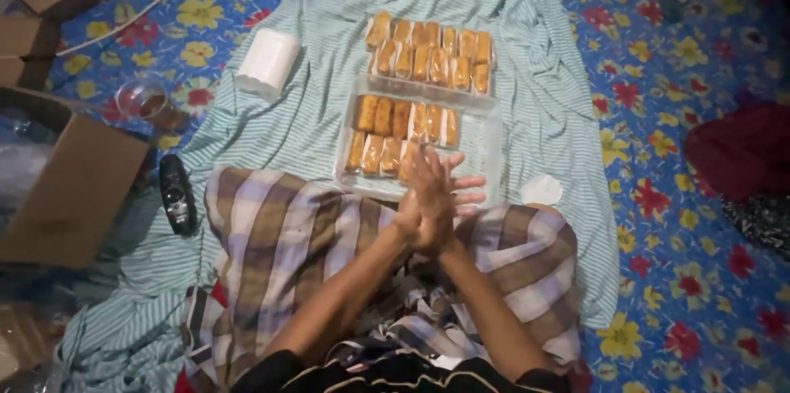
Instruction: A person is manually wrapping individual pieces of cake or bread in clear plastic film and organizing them in a plastic tray.
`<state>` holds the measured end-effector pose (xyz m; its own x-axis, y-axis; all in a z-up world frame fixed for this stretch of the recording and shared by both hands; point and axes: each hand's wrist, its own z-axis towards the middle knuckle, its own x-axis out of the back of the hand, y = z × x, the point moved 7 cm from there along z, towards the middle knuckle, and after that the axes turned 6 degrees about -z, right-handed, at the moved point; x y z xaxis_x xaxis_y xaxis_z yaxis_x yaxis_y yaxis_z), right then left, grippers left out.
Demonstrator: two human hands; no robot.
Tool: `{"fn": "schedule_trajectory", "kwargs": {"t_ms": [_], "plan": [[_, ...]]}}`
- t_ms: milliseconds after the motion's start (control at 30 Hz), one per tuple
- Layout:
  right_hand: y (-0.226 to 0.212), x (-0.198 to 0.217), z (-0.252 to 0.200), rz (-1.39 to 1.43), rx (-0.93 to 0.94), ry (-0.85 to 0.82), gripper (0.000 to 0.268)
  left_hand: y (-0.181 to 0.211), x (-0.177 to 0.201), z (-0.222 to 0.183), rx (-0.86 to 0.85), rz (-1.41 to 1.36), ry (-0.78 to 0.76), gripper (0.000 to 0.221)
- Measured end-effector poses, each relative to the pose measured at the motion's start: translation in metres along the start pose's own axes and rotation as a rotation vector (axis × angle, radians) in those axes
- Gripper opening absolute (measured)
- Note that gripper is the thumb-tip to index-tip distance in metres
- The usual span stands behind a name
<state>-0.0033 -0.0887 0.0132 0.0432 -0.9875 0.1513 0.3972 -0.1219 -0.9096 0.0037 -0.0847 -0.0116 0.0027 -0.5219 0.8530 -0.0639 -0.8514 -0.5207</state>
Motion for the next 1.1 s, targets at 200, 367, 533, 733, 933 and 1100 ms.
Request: {"fn": "schedule_trajectory", "kwargs": {"t_ms": [200,367,533,733,933,1100], "plan": [[0.107,0.066,-0.017,-0.852,0.33,-0.093,0.062,-0.086,0.064,-0.043,-0.206,-3.128,-0.27,0.078],[0.188,0.098,-0.023,-0.307,0.067,-0.036,0.061,-0.069,0.086,-0.059,-0.881,-2.153,0.493,0.079],[0.092,0.067,-0.019,0.486,-0.295,-0.083,0.085,-0.055,0.066,-0.06,-0.739,-1.365,0.866,0.07],[-0.069,0.024,-0.006,1.007,-0.461,-0.112,0.1,-0.083,-0.029,0.021,-0.309,-1.438,0.798,0.059],[0.036,0.018,0.013,0.25,-0.372,0.065,0.066,-0.051,-0.026,0.01,-0.25,-2.739,-0.235,0.069],[0.045,0.034,0.014,-0.418,-0.289,-0.115,0.072,-0.073,-0.005,-0.002,0.174,-3.022,-0.607,0.082]]}}
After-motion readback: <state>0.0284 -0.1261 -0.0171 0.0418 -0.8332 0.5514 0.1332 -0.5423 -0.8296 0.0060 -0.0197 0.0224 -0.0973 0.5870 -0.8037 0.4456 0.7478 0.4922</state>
